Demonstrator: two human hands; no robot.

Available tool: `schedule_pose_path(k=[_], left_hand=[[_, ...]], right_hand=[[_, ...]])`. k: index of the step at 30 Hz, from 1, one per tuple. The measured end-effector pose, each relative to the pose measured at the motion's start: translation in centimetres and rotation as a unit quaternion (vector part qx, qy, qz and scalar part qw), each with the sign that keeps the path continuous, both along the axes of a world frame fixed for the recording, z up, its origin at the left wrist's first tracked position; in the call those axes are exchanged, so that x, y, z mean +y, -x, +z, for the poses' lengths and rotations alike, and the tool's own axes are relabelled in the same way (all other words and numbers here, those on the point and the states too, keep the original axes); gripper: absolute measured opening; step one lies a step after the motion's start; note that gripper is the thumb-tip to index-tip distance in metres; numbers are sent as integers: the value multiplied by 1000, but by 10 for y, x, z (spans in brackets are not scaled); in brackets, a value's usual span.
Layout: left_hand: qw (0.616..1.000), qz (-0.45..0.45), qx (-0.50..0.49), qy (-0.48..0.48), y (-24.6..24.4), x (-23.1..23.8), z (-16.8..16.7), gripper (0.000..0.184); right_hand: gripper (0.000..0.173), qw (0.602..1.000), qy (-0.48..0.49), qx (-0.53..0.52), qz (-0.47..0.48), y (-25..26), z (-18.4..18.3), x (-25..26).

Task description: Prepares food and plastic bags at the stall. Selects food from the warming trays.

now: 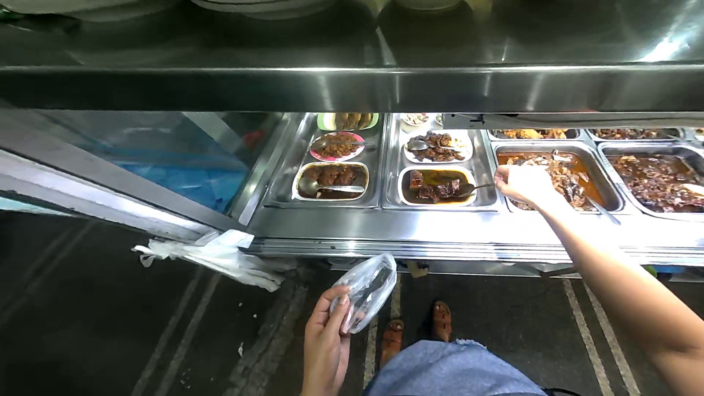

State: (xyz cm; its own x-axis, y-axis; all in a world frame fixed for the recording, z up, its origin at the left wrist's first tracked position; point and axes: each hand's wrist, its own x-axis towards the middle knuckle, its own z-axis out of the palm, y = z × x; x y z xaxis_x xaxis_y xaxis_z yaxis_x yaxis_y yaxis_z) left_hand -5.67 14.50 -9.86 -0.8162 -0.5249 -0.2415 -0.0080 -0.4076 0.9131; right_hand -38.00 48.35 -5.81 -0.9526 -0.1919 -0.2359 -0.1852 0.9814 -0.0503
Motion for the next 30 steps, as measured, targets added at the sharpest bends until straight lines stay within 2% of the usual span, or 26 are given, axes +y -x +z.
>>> schedule_pose_path(k=[4,8,16,20,24,30], left_hand=[[1000,1,-16,1,0,-1,-2,23],[1000,8,-26,1,0,-2,-3,24],[999,33,-34,16,-7,-15,-1,22],[999,38,-31,15,-9,-20,1,22],[999,44,-25,9,-11,-20,0,22],[999,0,-44,27,-17,-22,-6,22]], right_hand=[[23,1000,-4,18,17,-4,-2,-5],[21,995,5,88,46,-9,-25,-7],[34,991,80,101,23,-41,-70,-6],[36,988,92,120,38,-43,-72,3],[35,976,143,157,42,-50,-62,2],[33,913,257,251,193,-78,-55,-32]])
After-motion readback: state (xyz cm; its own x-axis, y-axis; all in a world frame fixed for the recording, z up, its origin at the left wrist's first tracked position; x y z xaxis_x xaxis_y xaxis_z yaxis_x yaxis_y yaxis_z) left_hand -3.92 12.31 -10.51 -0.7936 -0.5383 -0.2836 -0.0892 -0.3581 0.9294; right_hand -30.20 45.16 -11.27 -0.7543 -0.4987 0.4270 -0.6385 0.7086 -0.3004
